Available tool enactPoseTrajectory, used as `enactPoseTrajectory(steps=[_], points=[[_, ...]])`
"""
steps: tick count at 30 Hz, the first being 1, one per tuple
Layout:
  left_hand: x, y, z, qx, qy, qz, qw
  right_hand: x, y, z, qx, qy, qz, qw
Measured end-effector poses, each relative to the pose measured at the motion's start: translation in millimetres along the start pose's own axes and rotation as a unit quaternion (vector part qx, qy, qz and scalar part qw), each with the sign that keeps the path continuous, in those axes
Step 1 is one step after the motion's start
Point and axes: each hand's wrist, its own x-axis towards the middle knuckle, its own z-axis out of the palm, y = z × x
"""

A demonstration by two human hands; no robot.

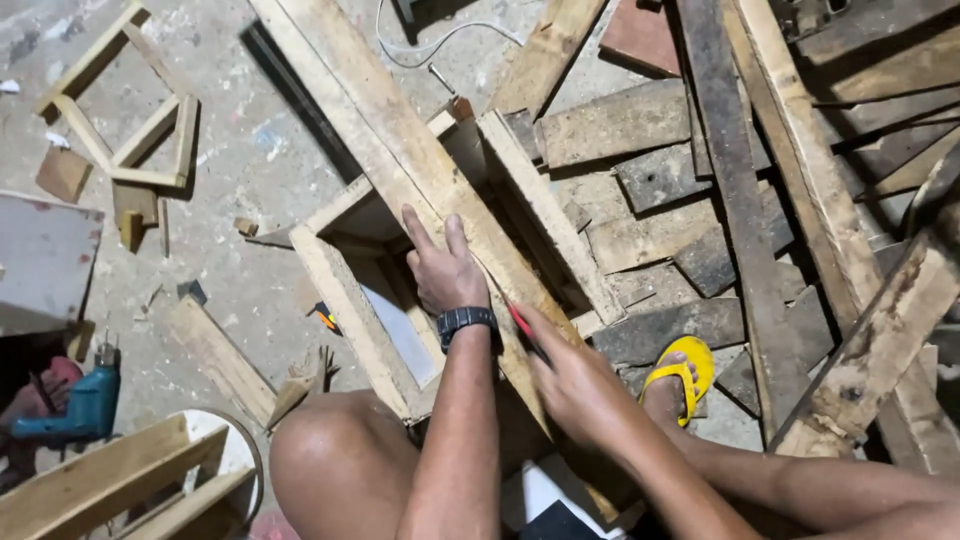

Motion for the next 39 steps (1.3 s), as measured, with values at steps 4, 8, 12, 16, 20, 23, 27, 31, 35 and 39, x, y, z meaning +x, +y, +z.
enactPoseTrajectory(steps=[4,8,12,16,20,23,27,31,35,39], points=[[3,-3,3,0.009,-0.006,-0.007,1.000,-70,96,21,-0.089,0.081,-0.147,0.982],[-4,-4,1,-0.005,0.003,-0.002,1.000,-68,143,41,-0.076,0.107,-0.179,0.975],[3,-5,7,0.002,0.025,0.003,1.000,23,55,36,-0.018,0.071,-0.055,0.996],[5,-2,4,-0.008,0.021,0.006,1.000,60,16,25,-0.032,0.069,-0.077,0.994],[6,-3,6,-0.003,0.016,-0.005,1.000,20,27,16,-0.038,0.045,-0.071,0.996],[2,-5,4,-0.015,0.009,-0.014,1.000,-20,110,32,-0.076,0.080,-0.163,0.980],[2,-1,0,-0.034,-0.010,-0.020,0.999,87,445,159,0.161,0.212,0.184,0.946],[6,-3,5,-0.024,-0.007,-0.017,1.000,29,209,56,-0.176,0.069,-0.170,0.967],[9,-6,8,-0.017,0.008,-0.005,1.000,52,16,18,-0.050,0.017,-0.005,0.999],[8,-19,20,-0.018,0.054,0.021,0.998,56,31,27,-0.050,0.056,-0.062,0.995]])
